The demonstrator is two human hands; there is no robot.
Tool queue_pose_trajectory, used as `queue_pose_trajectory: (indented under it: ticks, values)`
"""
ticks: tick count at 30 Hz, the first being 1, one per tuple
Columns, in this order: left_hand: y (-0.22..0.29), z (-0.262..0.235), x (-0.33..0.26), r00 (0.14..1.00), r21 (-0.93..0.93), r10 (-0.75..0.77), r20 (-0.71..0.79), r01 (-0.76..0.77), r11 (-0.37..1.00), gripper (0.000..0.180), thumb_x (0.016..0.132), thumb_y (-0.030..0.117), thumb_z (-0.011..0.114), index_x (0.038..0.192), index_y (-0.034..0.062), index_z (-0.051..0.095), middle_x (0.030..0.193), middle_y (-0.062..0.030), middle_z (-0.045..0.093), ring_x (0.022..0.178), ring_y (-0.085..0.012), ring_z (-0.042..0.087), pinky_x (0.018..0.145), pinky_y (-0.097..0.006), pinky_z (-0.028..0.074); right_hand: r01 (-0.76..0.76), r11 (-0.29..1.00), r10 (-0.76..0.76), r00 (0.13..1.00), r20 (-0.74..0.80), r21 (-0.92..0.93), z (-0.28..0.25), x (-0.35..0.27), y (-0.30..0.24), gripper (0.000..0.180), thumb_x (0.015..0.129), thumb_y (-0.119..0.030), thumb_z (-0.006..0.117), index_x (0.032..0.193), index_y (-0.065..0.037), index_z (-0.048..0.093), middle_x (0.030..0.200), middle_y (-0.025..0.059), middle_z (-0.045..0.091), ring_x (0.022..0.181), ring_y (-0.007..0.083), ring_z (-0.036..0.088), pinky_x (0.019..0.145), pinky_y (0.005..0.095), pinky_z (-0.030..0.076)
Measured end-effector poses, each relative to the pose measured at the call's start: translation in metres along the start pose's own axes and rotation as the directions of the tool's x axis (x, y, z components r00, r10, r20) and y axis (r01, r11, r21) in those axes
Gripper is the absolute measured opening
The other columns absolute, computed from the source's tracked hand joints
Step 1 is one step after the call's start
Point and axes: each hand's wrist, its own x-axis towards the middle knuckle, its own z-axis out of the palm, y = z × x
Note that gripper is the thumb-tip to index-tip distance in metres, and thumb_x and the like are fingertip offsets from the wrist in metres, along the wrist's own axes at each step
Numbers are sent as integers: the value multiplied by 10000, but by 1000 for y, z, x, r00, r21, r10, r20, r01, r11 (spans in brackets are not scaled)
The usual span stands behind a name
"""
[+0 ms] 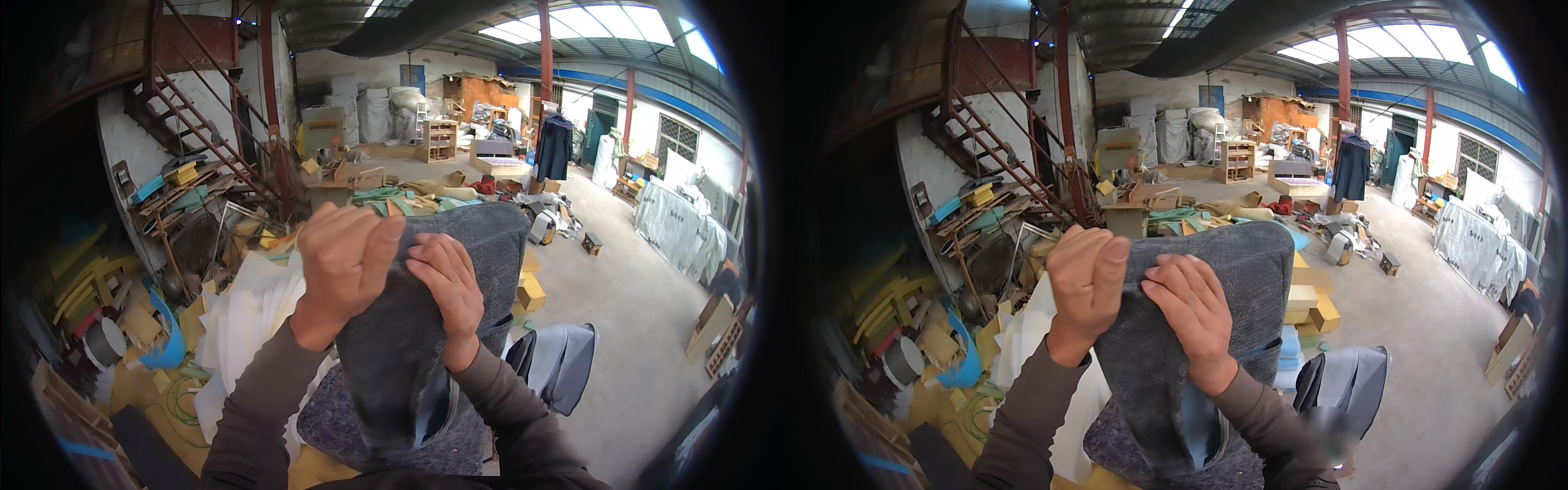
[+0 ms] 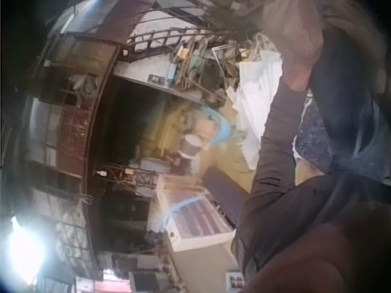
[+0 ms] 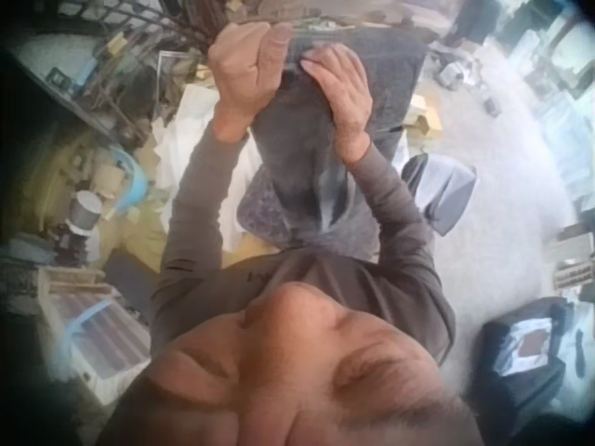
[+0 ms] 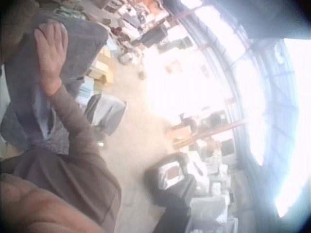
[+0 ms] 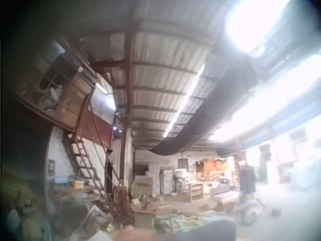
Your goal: The person fits a grey fabric cover over a foam cushion, aligns it, and then uses a cordless drill to fasten a metal bracket to the cushion's frame. The person handles the cushion, fabric, drill, and bracket throughout the clip.
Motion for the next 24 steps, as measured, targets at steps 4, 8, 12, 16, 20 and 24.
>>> queue_pose_trajectory:
  ticks: [4,8,12,16,20,24]
  values:
    - [16,-10,9,999,-2,-1,52,2,1000,462,1080,150,769,686,46,551,638,-102,486,563,-331,482,615,-456,326,-221,956,224,975,-8,-191,-32,-20,-14,793,827,48,713,1601,37,544,1656,318,518,1623,558,438,1357,665,287]
    - [44,-21,17,990,33,17,144,-22,999,490,1076,165,789,674,50,533,635,-97,475,554,-329,463,604,-464,317,-321,919,316,947,-59,-229,-55,-24,-18,851,778,86,651,1619,44,533,1671,313,529,1625,557,447,1351,657,306]
    - [69,-43,49,938,-104,24,346,13,994,521,1081,232,811,673,48,543,637,-105,478,541,-310,462,577,-456,341,-271,951,247,955,-162,-151,-74,-12,-28,651,739,165,601,1376,83,705,1420,286,726,1464,538,640,1291,637,430]
    - [39,-39,119,688,-257,-160,707,461,849,577,1229,367,529,770,34,629,742,-55,619,673,-197,583,687,-371,453,-223,974,224,950,-218,27,-85,6,-43,553,688,231,629,1210,97,755,1234,255,798,1251,475,788,1231,620,517]
    - [18,50,124,664,-401,7,748,443,802,592,1243,462,498,976,0,753,934,-101,736,883,-211,703,833,-388,542,-88,959,132,980,-151,269,-71,16,-51,514,735,235,669,1222,94,755,1239,282,791,1260,456,790,1139,581,599]
    - [6,84,118,318,-194,73,945,368,910,621,1244,483,478,1088,-22,805,1021,-165,781,993,-310,746,951,-445,565,-149,970,186,965,-185,194,-64,7,-50,615,782,207,678,1382,78,703,1392,290,756,1311,462,764,1159,504,588]
